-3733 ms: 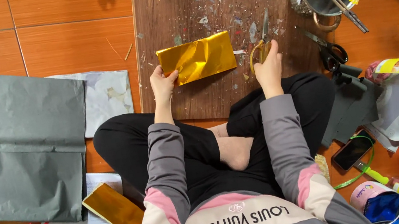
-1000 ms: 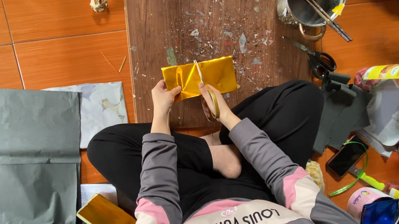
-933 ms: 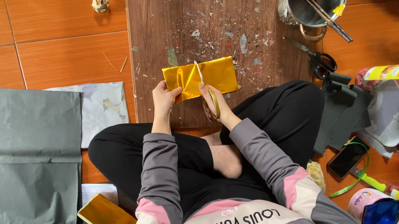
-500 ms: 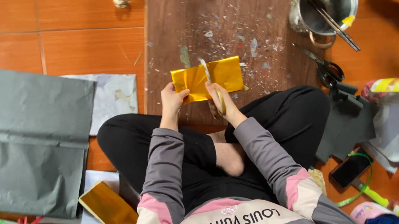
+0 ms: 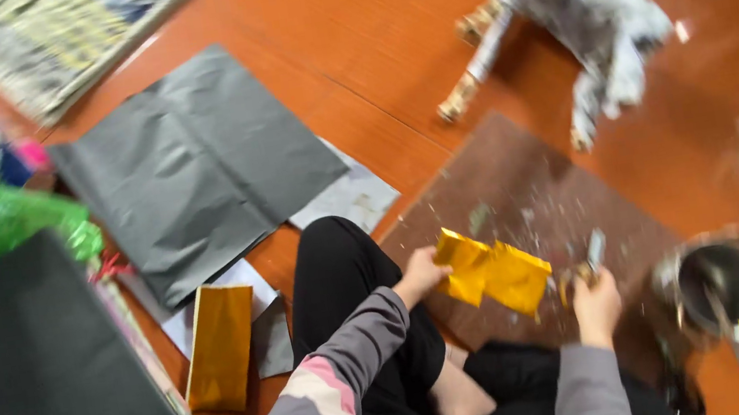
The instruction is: Cutting and folding various sheets of paper and plastic on a workspace
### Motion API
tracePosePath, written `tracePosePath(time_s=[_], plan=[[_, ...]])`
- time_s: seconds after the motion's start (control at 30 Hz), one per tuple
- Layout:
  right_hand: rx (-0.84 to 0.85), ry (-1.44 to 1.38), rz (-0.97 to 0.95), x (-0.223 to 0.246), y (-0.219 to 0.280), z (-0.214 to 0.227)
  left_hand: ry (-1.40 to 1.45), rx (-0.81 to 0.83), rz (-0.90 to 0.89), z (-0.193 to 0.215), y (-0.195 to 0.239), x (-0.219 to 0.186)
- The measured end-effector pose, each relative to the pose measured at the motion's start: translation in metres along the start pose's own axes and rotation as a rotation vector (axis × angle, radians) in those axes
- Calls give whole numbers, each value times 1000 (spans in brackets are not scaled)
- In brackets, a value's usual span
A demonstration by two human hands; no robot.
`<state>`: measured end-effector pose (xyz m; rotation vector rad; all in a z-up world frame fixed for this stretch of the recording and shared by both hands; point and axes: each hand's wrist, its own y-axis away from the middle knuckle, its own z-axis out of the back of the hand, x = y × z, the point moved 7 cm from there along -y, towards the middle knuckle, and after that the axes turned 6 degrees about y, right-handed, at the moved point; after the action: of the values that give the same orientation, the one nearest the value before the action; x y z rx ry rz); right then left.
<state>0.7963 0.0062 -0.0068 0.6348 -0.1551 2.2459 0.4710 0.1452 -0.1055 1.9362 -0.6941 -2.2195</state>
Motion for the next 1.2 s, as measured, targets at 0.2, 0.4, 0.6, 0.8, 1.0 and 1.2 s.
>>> tracePosePath(time_s=[0.2, 0.4, 0.6, 0.8, 1.0, 1.2], plan=[[-30, 218, 41, -28, -32, -9, 161, 137, 115, -36, -8, 12], [5, 179, 47, -4, -5, -39, 250, 189, 172, -101, -15, 8], [177, 33, -196, -17, 10, -76, -206, 114, 109, -107, -11, 8], [169, -1, -173, -22, -1, -97, -324, 103, 36, -108, -15, 4], [178, -221, -93, 6, 15, -91, -298, 107, 43, -112, -19, 10], [155, -166, 27, 9, 12, -111, -303, 144, 51, -111, -25, 15]])
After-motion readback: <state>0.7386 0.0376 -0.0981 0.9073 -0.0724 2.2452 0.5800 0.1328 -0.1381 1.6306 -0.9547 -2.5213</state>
